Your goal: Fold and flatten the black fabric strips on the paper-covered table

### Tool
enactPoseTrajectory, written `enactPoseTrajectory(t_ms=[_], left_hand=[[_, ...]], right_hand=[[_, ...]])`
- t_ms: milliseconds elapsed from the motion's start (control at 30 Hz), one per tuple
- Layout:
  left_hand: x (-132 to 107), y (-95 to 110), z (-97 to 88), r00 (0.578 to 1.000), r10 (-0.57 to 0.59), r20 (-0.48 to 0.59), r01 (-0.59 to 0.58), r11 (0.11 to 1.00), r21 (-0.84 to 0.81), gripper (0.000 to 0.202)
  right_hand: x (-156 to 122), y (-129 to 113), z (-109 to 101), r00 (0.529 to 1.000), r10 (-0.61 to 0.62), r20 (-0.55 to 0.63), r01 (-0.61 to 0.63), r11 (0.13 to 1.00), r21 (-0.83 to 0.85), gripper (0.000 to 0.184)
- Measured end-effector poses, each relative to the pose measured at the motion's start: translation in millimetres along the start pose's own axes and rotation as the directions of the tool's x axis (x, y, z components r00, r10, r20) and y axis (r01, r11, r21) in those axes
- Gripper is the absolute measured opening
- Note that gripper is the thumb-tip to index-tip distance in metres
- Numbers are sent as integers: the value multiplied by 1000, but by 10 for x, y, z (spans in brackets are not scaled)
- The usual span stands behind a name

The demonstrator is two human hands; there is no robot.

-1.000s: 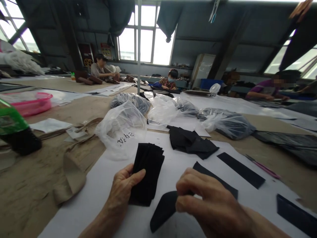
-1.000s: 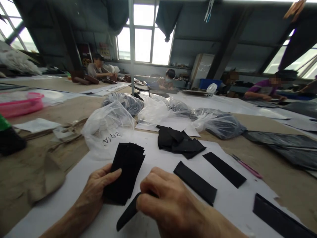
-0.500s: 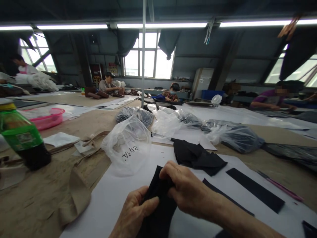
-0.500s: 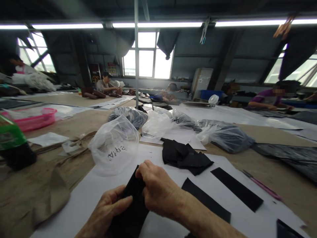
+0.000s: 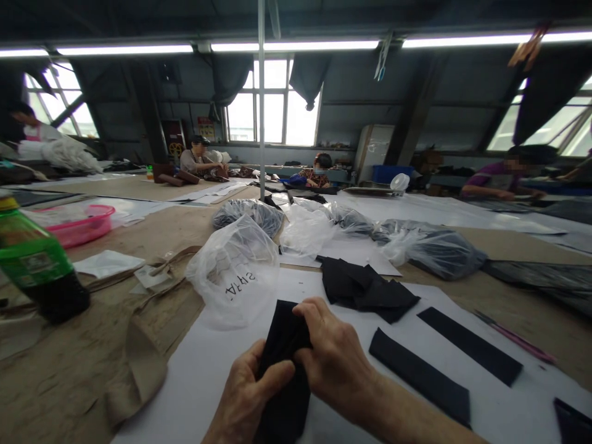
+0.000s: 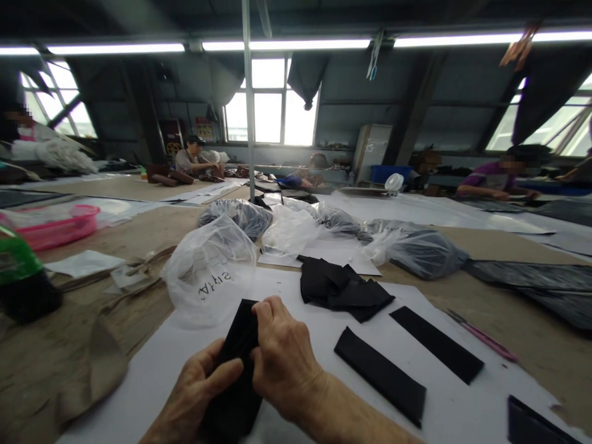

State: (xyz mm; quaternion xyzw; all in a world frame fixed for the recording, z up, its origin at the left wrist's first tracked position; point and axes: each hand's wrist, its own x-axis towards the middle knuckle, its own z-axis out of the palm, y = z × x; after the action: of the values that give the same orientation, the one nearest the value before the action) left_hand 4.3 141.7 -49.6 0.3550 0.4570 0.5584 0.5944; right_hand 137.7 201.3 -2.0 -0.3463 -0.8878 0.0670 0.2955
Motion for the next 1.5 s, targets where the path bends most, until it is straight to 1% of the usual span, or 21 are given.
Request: enactPoseTrajectory(t_ms=[133, 200, 267, 300, 333, 367, 433, 500, 567, 633, 700, 833, 967, 1033, 1100, 1167, 1233, 1267, 1300, 1367, 1500], left_hand=[[16, 15, -13, 999, 23, -45, -22, 1000, 17, 43], [24, 19, -6, 998, 11, -69, -10, 1000, 12, 43], [29, 19, 6, 995, 2, -96, -3, 1000, -12, 45], [31, 17, 12, 994, 1, -108, -4, 1000, -30, 47], [32, 14, 18, 993, 1, -117, -7, 999, -47, 50], [33, 10, 23, 992, 6, -123, -13, 998, -61, 52], [33, 6, 31, 993, 26, -118, -34, 997, -71, 53], [29, 7, 37, 993, 48, -107, -54, 997, -57, 54], [24, 11, 40, 993, 60, -103, -62, 998, -20, 54], [20, 15, 42, 994, 65, -88, -64, 998, 13, 53], [17, 15, 43, 996, 63, -62, -62, 998, 20, 53], [8, 11, 45, 997, 82, -5, -82, 997, 5, 55], [8, 19, 43, 998, 56, -32, -55, 998, 16, 55], [9, 27, 43, 999, 39, -36, -38, 998, 45, 50], [9, 32, 47, 999, 35, -36, -33, 998, 53, 45], [8, 29, 50, 998, 36, -42, -34, 998, 58, 43], [10, 16, 46, 998, 48, -35, -45, 995, 84, 43], [13, 5, 40, 998, 54, -28, -51, 994, 99, 42], [16, -7, 32, 998, 59, -20, -57, 992, 115, 41], [24, -34, 14, 997, 76, -12, -73, 985, 156, 37], [28, -78, -2, 983, 177, -53, -149, 928, 342, 31]], right_hand=[[-80, 1, 28, 976, 32, -215, -40, 999, -36, 53], [-127, 41, -7, 935, 236, -264, -218, 971, 97, 53], [-169, 85, -28, 823, 552, -134, -490, 809, 324, 49], [-186, 100, -25, 754, 657, 6, -595, 678, 431, 45], [-197, 106, -11, 705, 690, 165, -658, 549, 516, 40], [-202, 101, 12, 687, 662, 299, -682, 446, 580, 34], [-195, 70, 69, 724, 561, 402, -653, 368, 662, 21], [-176, 29, 116, 778, 542, 318, -585, 439, 682, 12], [-159, 7, 139, 816, 556, 155, -511, 571, 642, 9], [-148, 8, 144, 848, 530, 8, -433, 684, 587, 11], [-136, 13, 145, 866, 492, -85, -372, 750, 548, 11], [-74, -17, 168, 869, 490, -76, -375, 749, 547, 13], [-30, -39, 216, 838, 545, 16, -464, 697, 546, 12], [-47, -17, 234, 829, 558, 42, -498, 703, 508, 14], [-74, 19, 234, 830, 558, -5, -497, 742, 450, 21], [-77, 54, 205, 868, 470, -160, -390, 845, 366, 31], [-35, 78, 152, 920, 248, -303, -181, 956, 232, 39], [1, 85, 122, 936, 129, -326, -75, 982, 172, 42], [43, 89, 94, 949, 39, -312, 4, 991, 136, 45], [126, 86, 59, 977, -40, -210, 67, 990, 121, 49], [178, 34, 98, 1000, -8, -1, 8, 991, 136, 43]])
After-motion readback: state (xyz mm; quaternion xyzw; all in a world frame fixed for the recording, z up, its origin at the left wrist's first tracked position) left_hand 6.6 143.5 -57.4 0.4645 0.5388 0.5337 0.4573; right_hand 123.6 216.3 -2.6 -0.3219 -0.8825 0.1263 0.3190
